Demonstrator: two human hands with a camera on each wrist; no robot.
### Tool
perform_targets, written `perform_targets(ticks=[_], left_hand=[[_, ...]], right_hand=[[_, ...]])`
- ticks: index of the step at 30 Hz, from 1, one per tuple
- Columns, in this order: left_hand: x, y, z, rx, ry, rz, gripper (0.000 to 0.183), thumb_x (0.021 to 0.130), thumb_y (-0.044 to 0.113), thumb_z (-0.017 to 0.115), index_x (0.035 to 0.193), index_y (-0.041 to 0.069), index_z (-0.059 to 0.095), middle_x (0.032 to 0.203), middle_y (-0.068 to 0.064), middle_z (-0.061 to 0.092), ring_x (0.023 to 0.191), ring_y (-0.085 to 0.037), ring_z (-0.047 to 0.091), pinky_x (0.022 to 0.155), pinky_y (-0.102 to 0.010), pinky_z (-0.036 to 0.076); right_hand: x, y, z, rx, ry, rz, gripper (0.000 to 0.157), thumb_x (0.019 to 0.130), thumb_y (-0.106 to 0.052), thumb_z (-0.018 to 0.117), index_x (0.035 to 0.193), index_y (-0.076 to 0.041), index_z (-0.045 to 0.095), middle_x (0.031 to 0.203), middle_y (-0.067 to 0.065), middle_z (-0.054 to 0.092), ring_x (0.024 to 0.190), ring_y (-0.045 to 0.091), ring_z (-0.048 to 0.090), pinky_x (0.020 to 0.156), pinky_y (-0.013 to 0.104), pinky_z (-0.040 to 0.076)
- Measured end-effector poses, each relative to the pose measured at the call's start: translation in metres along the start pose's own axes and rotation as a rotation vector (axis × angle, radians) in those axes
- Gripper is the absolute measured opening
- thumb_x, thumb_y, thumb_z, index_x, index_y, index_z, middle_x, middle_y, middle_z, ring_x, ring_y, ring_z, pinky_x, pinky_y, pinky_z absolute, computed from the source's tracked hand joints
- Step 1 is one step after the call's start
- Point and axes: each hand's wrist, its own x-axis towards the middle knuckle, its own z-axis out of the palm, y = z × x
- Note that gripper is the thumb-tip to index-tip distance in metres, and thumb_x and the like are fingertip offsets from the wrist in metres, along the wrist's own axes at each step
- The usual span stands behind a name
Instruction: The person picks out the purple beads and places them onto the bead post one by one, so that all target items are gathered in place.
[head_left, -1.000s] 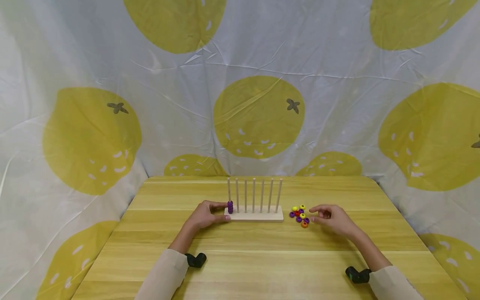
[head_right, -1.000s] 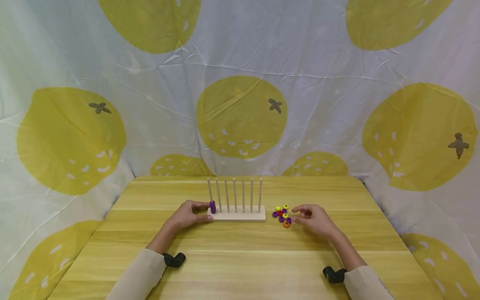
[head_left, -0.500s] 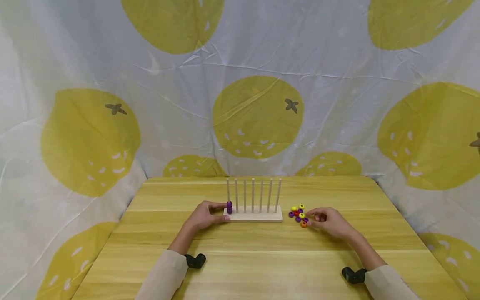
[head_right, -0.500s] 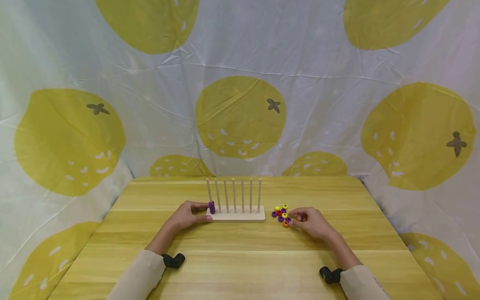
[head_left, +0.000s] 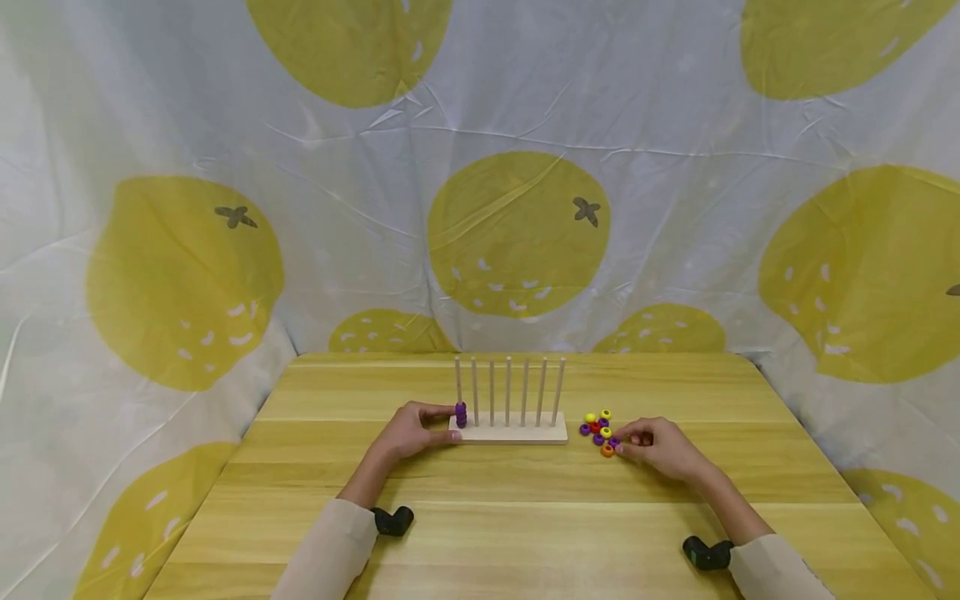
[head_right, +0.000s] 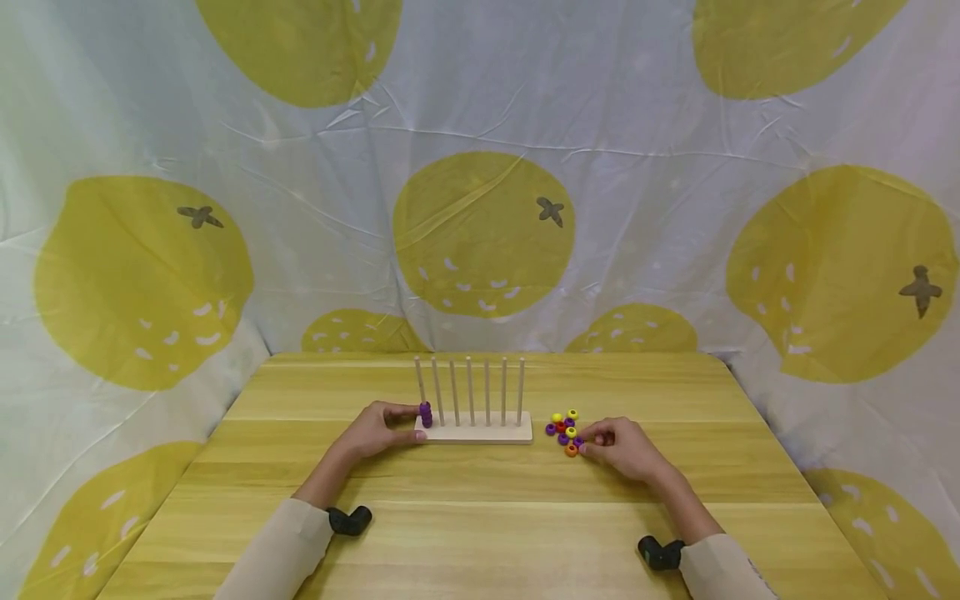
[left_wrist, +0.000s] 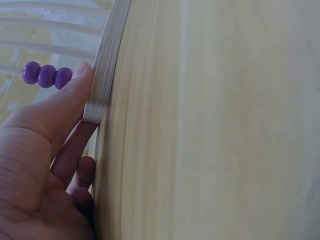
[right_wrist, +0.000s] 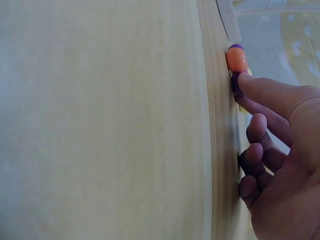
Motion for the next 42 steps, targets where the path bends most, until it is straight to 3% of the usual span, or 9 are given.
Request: perform_targets(ticks=[13, 19, 25, 33, 42], left_hand=[[0.000, 0.001, 0.000, -0.007, -0.011, 0.010, 0.053, 0.080, 0.043, 0.089, 0.128, 0.026, 0.075, 0.135, -0.004, 0.070, 0.135, -0.032, 0.058, 0.113, -0.052, 0.046], [0.000, 0.000, 0.001, -0.007, -0.006, 0.017, 0.053, 0.079, 0.042, 0.090, 0.128, 0.027, 0.075, 0.135, -0.005, 0.070, 0.134, -0.032, 0.058, 0.112, -0.051, 0.047], [-0.001, 0.000, 0.000, -0.007, 0.000, 0.020, 0.053, 0.080, 0.041, 0.090, 0.128, 0.025, 0.075, 0.135, -0.006, 0.070, 0.134, -0.032, 0.059, 0.112, -0.052, 0.047], [-0.002, 0.001, 0.000, -0.013, -0.003, 0.012, 0.052, 0.080, 0.041, 0.089, 0.128, 0.026, 0.075, 0.136, -0.005, 0.070, 0.135, -0.033, 0.058, 0.113, -0.053, 0.045], [-0.002, 0.002, -0.001, -0.011, 0.011, 0.002, 0.052, 0.079, 0.042, 0.090, 0.127, 0.027, 0.076, 0.137, -0.007, 0.069, 0.135, -0.034, 0.058, 0.113, -0.053, 0.046]], right_hand=[[-0.003, -0.006, -0.001, 0.009, 0.030, 0.035, 0.021, 0.095, -0.029, 0.076, 0.107, -0.011, 0.078, 0.083, 0.002, 0.059, 0.072, 0.011, 0.048, 0.059, 0.023, 0.038], [-0.002, -0.017, -0.009, -0.006, 0.065, -0.018, 0.022, 0.097, -0.027, 0.074, 0.107, -0.007, 0.077, 0.084, 0.003, 0.058, 0.074, 0.012, 0.048, 0.060, 0.024, 0.039], [0.006, -0.027, -0.016, -0.030, 0.114, -0.072, 0.019, 0.096, -0.027, 0.075, 0.105, -0.011, 0.077, 0.081, 0.002, 0.056, 0.069, 0.010, 0.047, 0.057, 0.024, 0.039], [0.013, -0.054, -0.029, -0.032, 0.128, -0.115, 0.023, 0.097, -0.037, 0.073, 0.106, -0.017, 0.077, 0.081, 0.002, 0.054, 0.067, 0.012, 0.044, 0.054, 0.027, 0.035], [0.027, -0.097, -0.044, -0.013, 0.144, -0.168, 0.022, 0.098, -0.038, 0.072, 0.108, -0.018, 0.076, 0.083, 0.005, 0.053, 0.069, 0.017, 0.044, 0.057, 0.028, 0.035]])
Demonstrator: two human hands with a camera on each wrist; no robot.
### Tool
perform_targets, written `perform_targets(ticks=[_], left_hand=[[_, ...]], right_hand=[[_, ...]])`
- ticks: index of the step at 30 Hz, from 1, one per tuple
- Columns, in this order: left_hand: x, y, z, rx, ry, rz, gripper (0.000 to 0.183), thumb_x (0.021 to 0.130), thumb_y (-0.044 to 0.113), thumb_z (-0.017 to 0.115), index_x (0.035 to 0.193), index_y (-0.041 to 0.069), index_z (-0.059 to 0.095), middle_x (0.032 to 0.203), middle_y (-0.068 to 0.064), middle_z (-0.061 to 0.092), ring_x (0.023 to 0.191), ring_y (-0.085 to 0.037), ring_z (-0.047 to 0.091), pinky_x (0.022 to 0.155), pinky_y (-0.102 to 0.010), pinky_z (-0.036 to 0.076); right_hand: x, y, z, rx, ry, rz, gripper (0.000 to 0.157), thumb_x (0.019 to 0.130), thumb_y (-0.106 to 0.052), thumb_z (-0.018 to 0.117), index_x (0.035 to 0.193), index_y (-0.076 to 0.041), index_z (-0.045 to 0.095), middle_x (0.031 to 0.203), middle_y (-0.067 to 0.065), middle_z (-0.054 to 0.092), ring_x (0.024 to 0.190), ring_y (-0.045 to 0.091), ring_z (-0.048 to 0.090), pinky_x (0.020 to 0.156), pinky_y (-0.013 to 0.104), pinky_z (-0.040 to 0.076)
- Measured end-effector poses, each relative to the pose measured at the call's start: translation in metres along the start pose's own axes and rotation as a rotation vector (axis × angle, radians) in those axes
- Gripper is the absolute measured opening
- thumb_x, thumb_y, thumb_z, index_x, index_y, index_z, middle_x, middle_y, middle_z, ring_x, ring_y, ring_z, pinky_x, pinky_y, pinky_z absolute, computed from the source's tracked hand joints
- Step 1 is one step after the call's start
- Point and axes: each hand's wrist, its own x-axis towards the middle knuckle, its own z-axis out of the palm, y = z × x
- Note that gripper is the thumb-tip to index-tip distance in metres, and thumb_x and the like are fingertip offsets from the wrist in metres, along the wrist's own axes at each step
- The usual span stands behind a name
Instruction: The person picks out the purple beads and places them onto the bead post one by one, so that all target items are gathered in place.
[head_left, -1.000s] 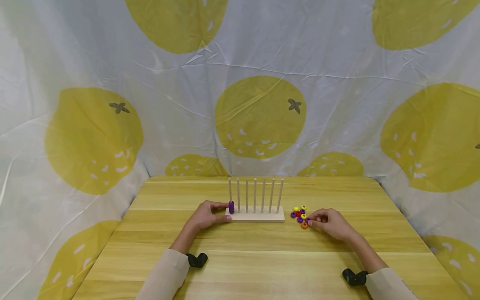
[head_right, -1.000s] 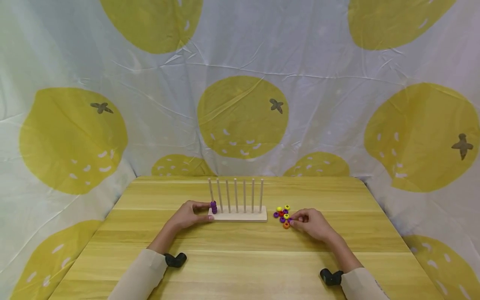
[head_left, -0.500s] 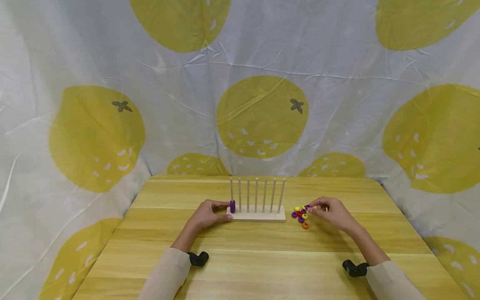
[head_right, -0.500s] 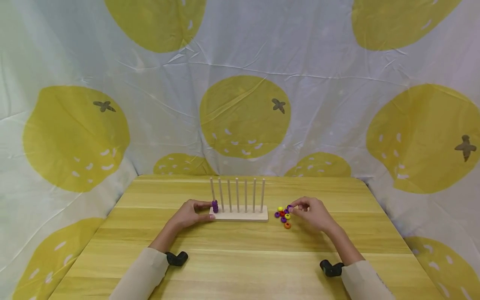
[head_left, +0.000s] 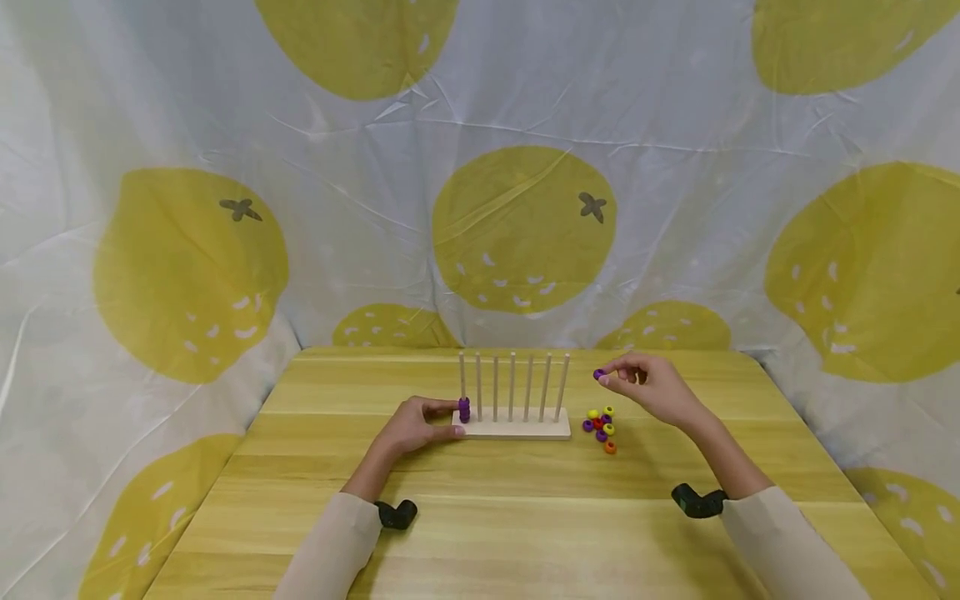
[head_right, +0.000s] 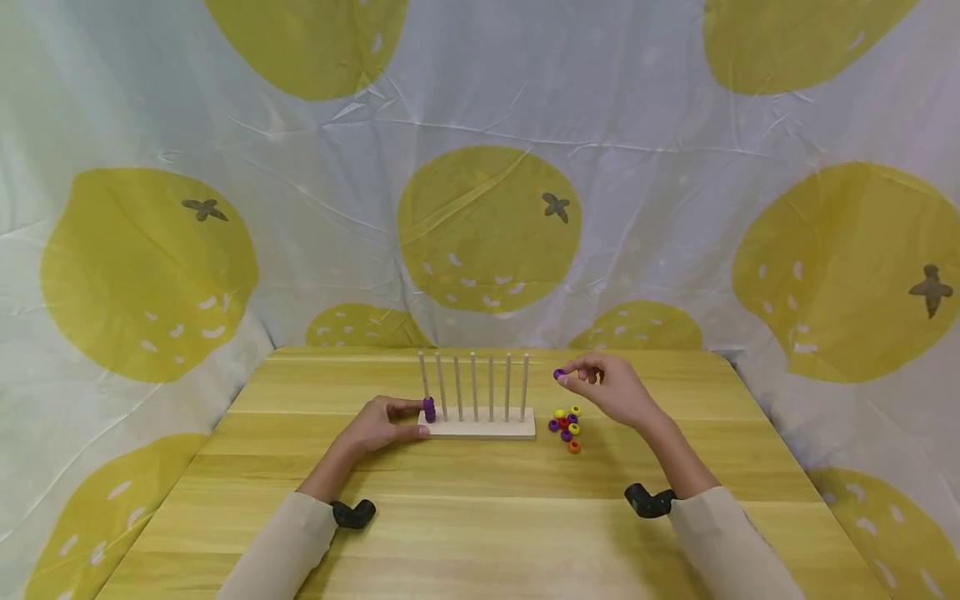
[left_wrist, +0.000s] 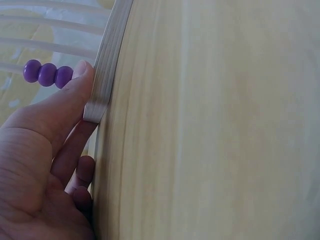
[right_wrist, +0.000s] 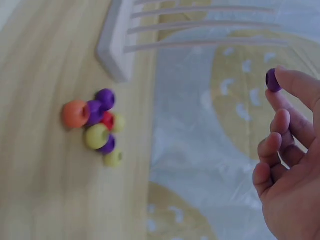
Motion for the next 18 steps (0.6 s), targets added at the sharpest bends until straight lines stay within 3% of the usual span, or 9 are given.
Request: perform_targets(ticks=[9, 18], left_hand=[[0.003, -0.002, -0.001, 0.054, 0.007, 0.010, 0.053, 0.078, 0.047, 0.090, 0.126, 0.032, 0.075, 0.137, -0.006, 0.069, 0.134, -0.033, 0.058, 0.112, -0.053, 0.047], [0.002, -0.002, 0.000, 0.038, 0.004, 0.017, 0.052, 0.078, 0.045, 0.090, 0.126, 0.030, 0.076, 0.136, -0.006, 0.069, 0.134, -0.032, 0.059, 0.112, -0.053, 0.046]], right_hand=[[0.025, -0.047, -0.004, 0.019, 0.004, -0.058, 0.027, 0.096, -0.044, 0.072, 0.111, -0.021, 0.077, 0.088, 0.004, 0.057, 0.075, 0.023, 0.046, 0.060, 0.030, 0.037], [0.054, -0.077, 0.018, 0.011, -0.015, -0.147, 0.025, 0.098, -0.040, 0.072, 0.114, -0.022, 0.078, 0.087, 0.001, 0.059, 0.072, 0.022, 0.046, 0.059, 0.030, 0.036]])
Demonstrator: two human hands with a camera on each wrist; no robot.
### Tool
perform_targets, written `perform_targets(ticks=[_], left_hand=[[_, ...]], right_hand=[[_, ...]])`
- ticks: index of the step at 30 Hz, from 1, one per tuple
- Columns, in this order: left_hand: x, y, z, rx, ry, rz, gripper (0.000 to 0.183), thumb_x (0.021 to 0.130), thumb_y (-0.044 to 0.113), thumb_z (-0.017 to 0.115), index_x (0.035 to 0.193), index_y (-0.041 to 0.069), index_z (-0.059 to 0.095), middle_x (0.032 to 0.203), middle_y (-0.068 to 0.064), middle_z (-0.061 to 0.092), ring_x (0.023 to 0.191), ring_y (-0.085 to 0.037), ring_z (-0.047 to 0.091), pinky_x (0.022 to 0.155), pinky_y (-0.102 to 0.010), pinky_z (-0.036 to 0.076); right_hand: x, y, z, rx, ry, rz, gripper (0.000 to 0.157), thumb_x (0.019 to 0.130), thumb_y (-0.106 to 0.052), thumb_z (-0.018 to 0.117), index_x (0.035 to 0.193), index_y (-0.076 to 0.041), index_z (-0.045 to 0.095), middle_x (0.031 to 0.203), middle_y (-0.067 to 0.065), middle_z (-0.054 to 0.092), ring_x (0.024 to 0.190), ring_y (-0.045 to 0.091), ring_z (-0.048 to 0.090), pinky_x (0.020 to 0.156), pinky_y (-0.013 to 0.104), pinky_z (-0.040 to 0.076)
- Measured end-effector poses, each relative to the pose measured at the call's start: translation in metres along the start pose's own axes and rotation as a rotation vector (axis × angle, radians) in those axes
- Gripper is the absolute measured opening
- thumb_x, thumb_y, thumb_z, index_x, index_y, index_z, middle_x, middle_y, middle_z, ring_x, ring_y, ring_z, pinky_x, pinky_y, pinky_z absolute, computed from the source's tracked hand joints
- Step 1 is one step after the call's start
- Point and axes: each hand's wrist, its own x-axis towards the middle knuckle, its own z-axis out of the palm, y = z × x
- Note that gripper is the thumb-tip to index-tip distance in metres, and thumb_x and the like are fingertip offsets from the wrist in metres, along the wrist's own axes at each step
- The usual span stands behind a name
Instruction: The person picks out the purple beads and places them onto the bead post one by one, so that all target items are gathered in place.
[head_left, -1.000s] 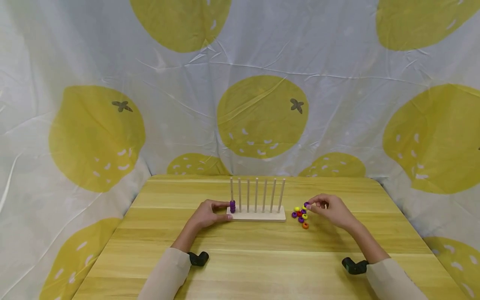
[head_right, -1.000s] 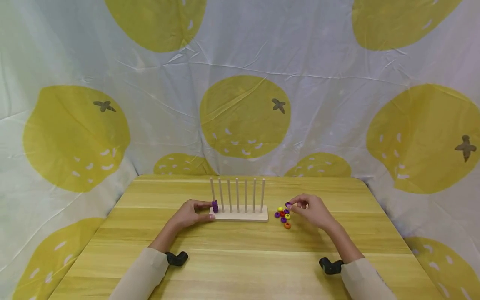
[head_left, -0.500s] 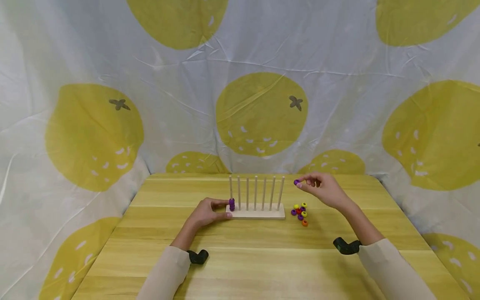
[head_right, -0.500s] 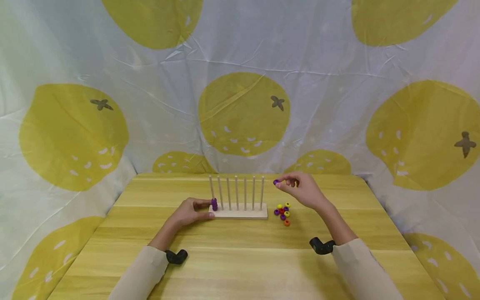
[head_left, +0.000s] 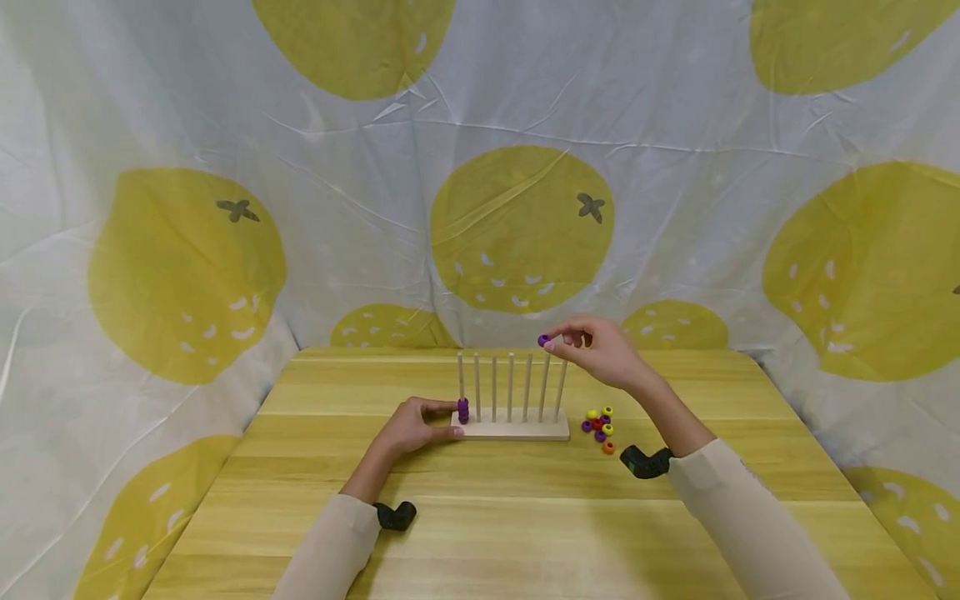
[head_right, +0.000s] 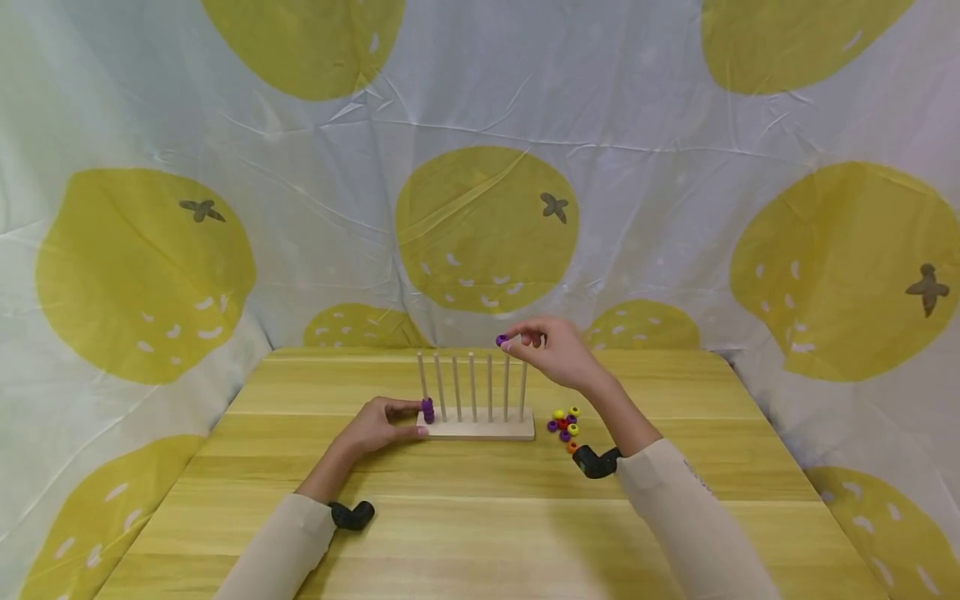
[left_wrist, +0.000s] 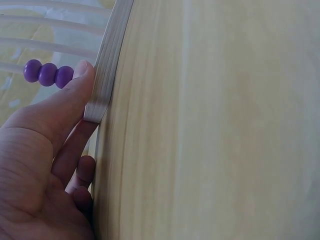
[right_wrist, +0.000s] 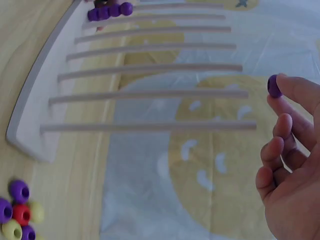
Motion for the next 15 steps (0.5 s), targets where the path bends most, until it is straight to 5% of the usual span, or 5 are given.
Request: perform_targets(ticks=[15], left_hand=[[0.001, -0.001, 0.000, -0.008, -0.001, 0.001, 0.052, 0.078, 0.045, 0.090, 0.125, 0.030, 0.076, 0.135, -0.005, 0.070, 0.133, -0.031, 0.059, 0.113, -0.053, 0.046]], right_hand=[[0.038, -0.024, 0.041, 0.010, -0.065, -0.057, 0.019, 0.098, -0.037, 0.072, 0.108, -0.023, 0.080, 0.085, 0.000, 0.061, 0.074, 0.020, 0.050, 0.064, 0.032, 0.039]])
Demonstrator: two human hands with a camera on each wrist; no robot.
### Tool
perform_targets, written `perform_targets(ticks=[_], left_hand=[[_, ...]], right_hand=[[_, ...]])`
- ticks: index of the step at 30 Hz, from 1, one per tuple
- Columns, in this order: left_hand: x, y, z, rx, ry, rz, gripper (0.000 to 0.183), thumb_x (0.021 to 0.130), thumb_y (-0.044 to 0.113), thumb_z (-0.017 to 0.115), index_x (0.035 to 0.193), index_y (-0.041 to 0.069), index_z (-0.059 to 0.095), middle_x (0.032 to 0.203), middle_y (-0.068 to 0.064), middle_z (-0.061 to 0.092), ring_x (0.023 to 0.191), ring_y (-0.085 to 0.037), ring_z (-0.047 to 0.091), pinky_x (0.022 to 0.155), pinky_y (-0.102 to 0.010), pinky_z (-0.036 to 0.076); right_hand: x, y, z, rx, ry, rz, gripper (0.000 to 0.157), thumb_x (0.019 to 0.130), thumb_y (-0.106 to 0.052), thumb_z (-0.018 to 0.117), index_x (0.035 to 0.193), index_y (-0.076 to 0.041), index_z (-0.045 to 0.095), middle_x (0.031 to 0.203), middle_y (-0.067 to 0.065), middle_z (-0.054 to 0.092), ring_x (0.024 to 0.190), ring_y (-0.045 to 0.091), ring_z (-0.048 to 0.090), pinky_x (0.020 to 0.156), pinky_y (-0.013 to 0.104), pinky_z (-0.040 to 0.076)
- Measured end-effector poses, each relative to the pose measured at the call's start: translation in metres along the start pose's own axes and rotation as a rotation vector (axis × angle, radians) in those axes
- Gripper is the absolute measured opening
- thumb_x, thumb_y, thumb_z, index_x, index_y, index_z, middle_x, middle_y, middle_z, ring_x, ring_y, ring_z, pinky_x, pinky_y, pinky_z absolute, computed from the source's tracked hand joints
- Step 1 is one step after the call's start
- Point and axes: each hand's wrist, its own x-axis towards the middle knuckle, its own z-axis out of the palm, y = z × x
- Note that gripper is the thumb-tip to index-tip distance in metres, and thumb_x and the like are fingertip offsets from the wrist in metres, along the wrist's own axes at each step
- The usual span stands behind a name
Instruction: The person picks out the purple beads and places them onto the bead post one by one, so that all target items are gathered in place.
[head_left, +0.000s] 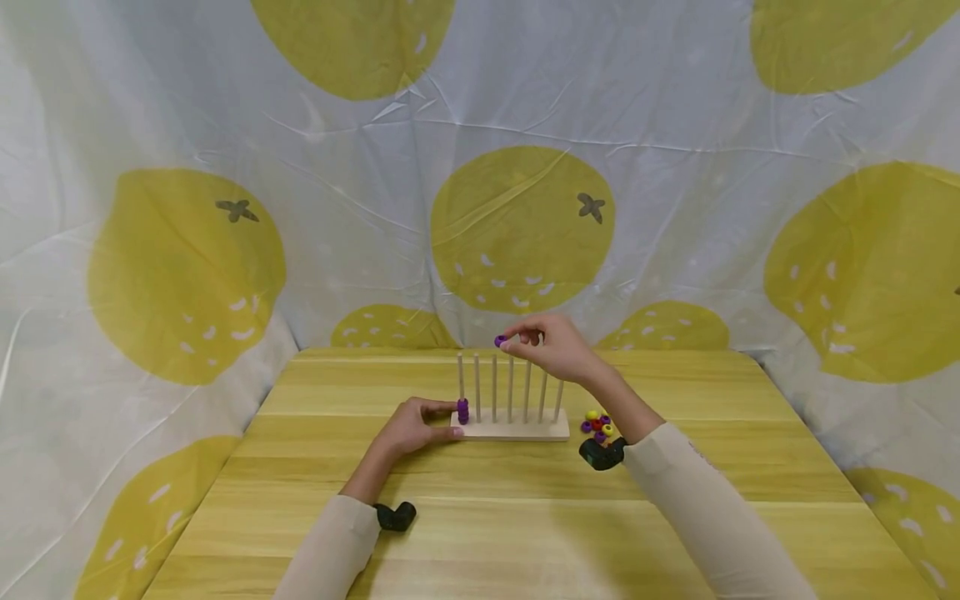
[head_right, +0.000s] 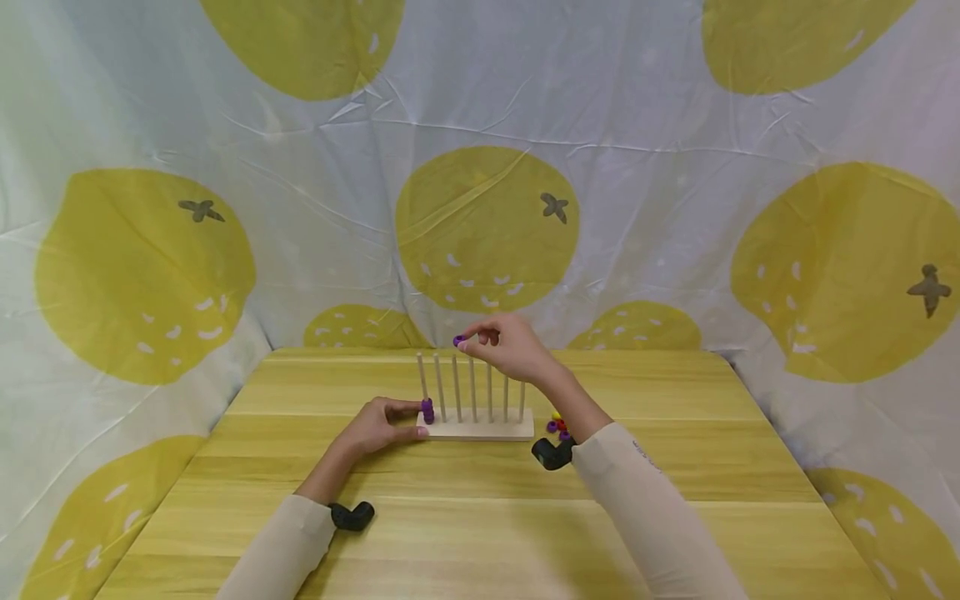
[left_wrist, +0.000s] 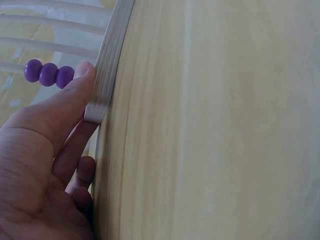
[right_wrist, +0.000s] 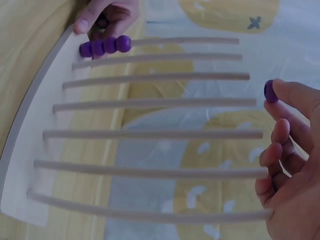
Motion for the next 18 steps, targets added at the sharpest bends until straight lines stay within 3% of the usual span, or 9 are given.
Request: perform_targets(ticks=[18], left_hand=[[-0.001, 0.002, 0.000, 0.003, -0.007, 0.028, 0.049, 0.081, 0.042, 0.089, 0.126, 0.028, 0.076, 0.133, -0.004, 0.071, 0.131, -0.031, 0.061, 0.110, -0.053, 0.048]], right_hand=[[0.023, -0.028, 0.032, -0.005, -0.064, -0.050, 0.020, 0.098, -0.031, 0.073, 0.109, -0.017, 0.081, 0.083, 0.000, 0.060, 0.069, 0.017, 0.047, 0.062, 0.027, 0.038]])
